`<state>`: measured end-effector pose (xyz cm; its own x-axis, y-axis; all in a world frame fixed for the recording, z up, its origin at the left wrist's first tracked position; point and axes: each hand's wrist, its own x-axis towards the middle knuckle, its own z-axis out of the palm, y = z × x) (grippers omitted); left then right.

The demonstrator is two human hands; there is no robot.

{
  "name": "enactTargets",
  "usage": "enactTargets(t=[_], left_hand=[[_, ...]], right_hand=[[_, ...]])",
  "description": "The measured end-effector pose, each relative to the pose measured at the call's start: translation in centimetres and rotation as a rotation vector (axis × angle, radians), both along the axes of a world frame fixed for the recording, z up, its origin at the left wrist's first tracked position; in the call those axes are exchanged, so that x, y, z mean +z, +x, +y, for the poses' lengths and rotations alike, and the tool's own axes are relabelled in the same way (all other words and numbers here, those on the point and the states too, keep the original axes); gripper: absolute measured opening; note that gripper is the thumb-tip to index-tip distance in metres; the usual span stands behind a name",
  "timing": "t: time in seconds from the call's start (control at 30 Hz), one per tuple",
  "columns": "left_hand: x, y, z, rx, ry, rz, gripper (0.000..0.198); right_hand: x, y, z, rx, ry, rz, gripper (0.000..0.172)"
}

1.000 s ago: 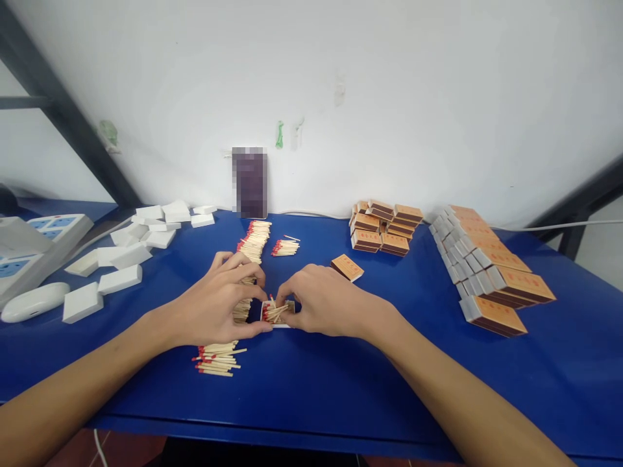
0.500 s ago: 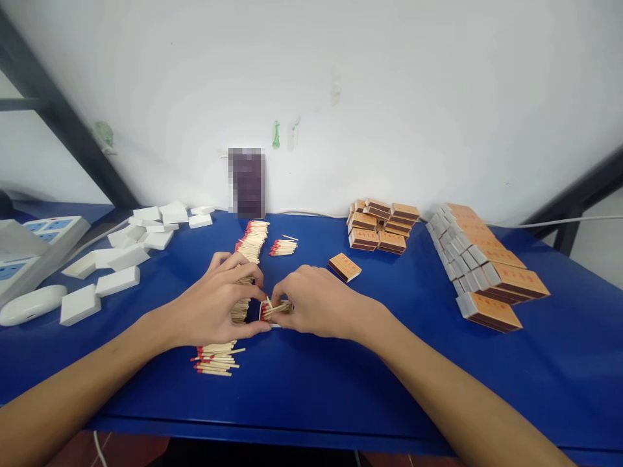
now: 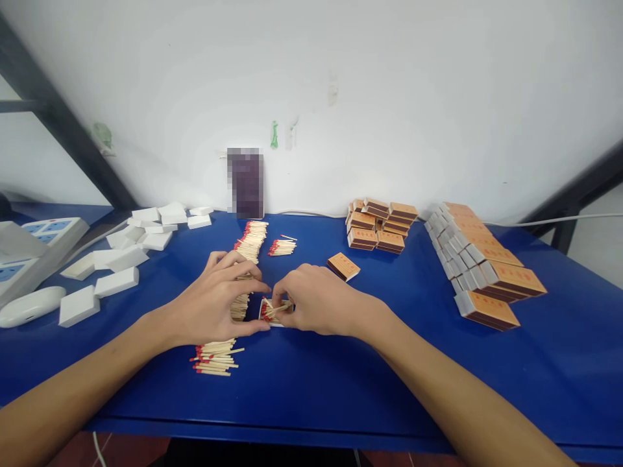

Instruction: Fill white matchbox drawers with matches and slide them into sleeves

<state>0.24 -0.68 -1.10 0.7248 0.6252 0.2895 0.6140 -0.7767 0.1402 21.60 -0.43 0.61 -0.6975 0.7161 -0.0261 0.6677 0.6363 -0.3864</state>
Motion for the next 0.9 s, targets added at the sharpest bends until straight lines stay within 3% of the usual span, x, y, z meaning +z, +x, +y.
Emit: enactTargets(t=[0.2, 0.63, 0.9], left_hand=[[0.2, 0.1, -0.2, -0.106, -0.055, -0.002, 0.018], [0.0, 0.1, 0.0, -0.076, -0.031, -0.016, 0.032], [-0.1, 0.0, 0.1, -0.089, -0.047, -0.006, 0.03]], right_hand=[[0.0, 0.5, 0.2, 0.021, 0.013, 0.038, 0.012], [0.8, 1.2, 0.1, 0.014, -0.009, -0.006, 0.01], [0.4, 0.9, 0.2, 0.049, -0.083, 0.023, 0.007]])
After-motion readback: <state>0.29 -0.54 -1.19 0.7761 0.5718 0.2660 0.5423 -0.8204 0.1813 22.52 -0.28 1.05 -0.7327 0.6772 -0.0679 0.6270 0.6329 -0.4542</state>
